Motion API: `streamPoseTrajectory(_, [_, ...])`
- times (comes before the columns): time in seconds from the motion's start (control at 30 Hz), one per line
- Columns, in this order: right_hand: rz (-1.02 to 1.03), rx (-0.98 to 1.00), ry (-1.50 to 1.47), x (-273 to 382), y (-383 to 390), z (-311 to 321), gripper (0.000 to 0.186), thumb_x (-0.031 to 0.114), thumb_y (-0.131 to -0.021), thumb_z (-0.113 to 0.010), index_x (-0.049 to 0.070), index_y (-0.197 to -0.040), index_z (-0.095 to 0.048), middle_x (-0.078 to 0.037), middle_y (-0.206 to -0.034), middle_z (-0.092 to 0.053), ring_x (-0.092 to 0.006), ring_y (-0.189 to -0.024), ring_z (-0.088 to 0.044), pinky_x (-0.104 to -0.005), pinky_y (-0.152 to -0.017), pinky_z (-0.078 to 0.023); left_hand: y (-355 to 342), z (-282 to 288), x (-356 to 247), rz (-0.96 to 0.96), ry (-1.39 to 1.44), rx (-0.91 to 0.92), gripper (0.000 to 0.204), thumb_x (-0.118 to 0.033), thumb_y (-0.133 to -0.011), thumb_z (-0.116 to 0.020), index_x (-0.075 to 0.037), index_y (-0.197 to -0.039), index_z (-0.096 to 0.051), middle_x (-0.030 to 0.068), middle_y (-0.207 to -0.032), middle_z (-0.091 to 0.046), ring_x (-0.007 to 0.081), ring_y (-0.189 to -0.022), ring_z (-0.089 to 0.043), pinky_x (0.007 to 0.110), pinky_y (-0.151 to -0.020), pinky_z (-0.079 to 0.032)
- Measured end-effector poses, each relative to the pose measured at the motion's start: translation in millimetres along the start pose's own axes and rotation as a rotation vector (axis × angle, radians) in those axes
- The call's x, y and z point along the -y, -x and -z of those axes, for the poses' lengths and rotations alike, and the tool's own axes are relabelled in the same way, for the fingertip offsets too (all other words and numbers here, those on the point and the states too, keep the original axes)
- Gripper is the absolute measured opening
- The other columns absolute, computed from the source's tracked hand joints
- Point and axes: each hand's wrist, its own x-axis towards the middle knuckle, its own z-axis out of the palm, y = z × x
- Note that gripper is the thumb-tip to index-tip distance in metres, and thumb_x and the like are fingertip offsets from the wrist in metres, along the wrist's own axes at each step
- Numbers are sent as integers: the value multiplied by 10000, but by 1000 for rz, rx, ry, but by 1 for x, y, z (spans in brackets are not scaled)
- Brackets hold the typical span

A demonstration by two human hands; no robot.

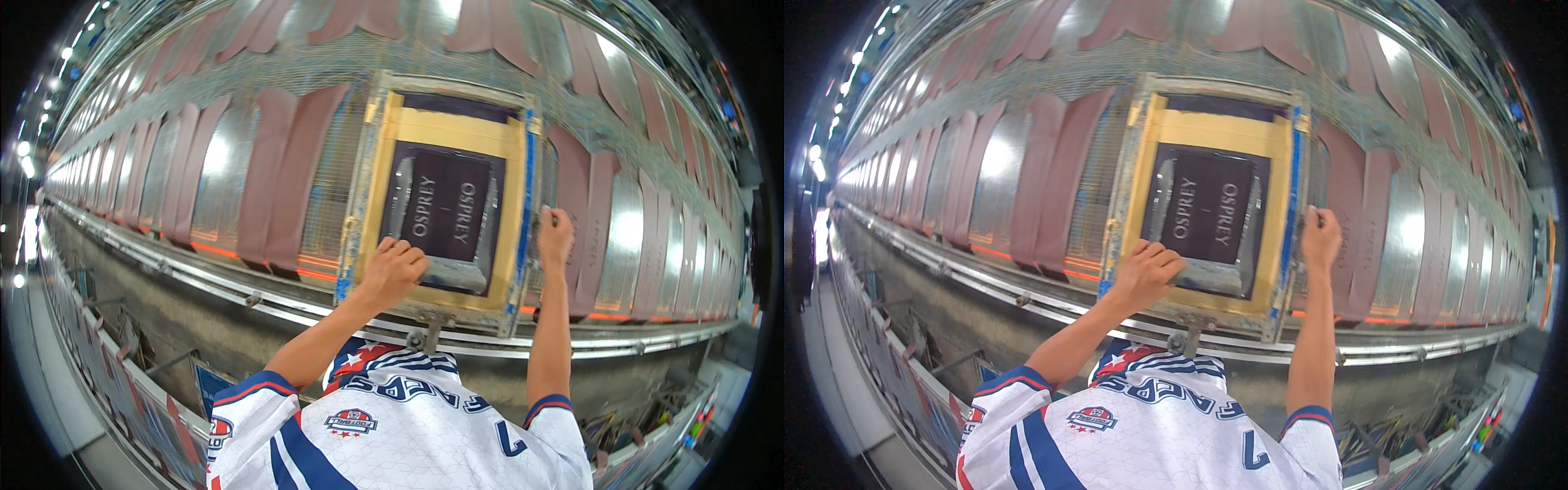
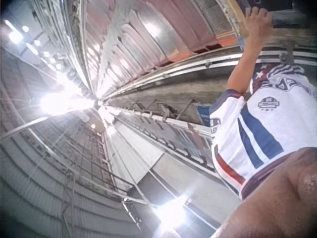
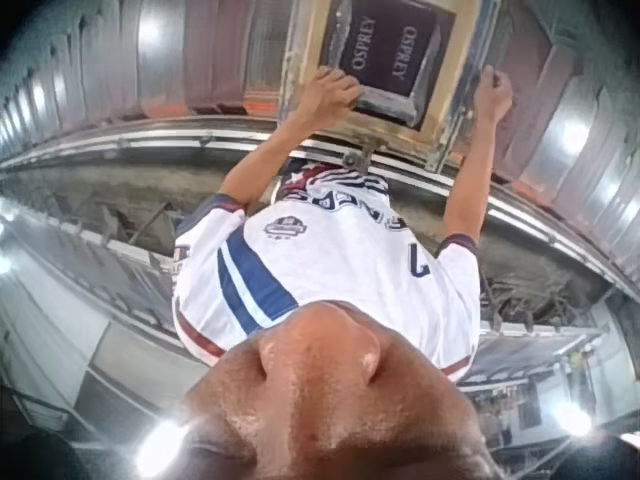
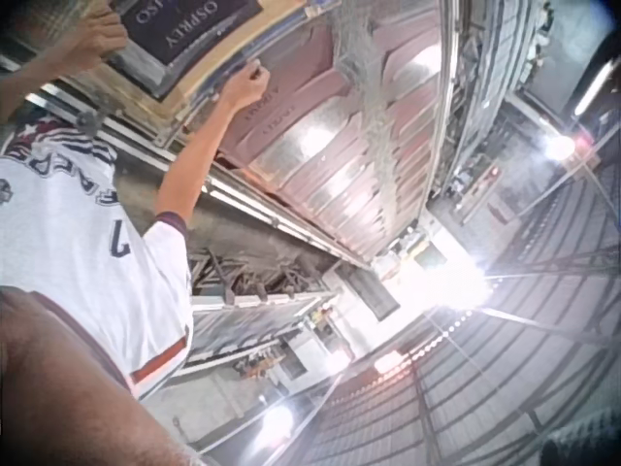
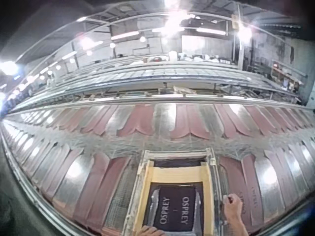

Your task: The person uses a squeegee to pull ink across a screen-printing frame, repeatedly applying pressure to transfer the design onto a dark fabric below. The person maintains consistent strokes and repositions the squeegee to cover the full area of the frame.

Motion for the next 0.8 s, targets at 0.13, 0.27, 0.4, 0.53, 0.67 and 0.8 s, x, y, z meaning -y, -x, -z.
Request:
streamPoseTrajectory(0.13, [-119, 38, -21, 55, 16, 21, 328, 328, -986, -651, 7, -918, -661, -114, -802, -649, -240, -731, -574, -408, -718, -478, 14, 26, 4, 16, 63, -40, 437, -113, -591, -831, -141, -1013, -722, -24, -1023, -701, 201, -997, -634, 372, -919, -453])
streamPoseTrajectory(0.27, [45, 7, -154, 68, 55, -42, 267, 278, -983, -643, 14, -944, -646, -158, -876, -664, -311, -805, -640, -421, -753, -490, 45, 65, 45, 80, 0, 23, 444, -102, -583, -835, -132, -1013, -729, -11, -1040, -712, 211, -999, -646, 375, -916, -464])
streamPoseTrajectory(0.4, [65, -8, -349, 173, 124, -141, 237, 267, -979, -645, 31, -958, -647, -174, -827, -663, -318, -756, -664, -405, -725, -506, 111, 128, 161, 82, -37, 5, 414, -97, -590, -848, -132, -988, -741, -5, -1002, -726, 217, -969, -666, 377, -891, -470])
streamPoseTrajectory(0.53, [18, 67, -348, 221, 155, -193, 261, 287, -989, -633, 32, -935, -621, -162, -739, -625, -297, -637, -597, -408, -655, -478, 159, 160, 220, 36, -101, -19, 399, -104, -598, -851, -143, -975, -727, -10, -988, -723, 214, -924, -654, 377, -882, -451])
streamPoseTrajectory(0.67, [-20, 86, -285, 238, 163, -213, 265, 291, -995, -629, 34, -936, -616, -153, -698, -608, -305, -607, -589, -413, -635, -472, 202, 170, 219, 15, -133, 18, 440, -116, -575, -845, -149, -988, -695, -16, -995, -703, 206, -855, -628, 382, -855, -441])
streamPoseTrajectory(0.8, [6, 35, -219, 234, 163, -222, 273, 303, -994, -636, 36, -939, -624, -153, -742, -635, -309, -645, -614, -419, -645, -472, 222, 162, 224, -33, -120, 27, 395, -120, -606, -816, -136, -979, -689, -14, -1013, -696, 216, -842, -621, 385, -849, -438])
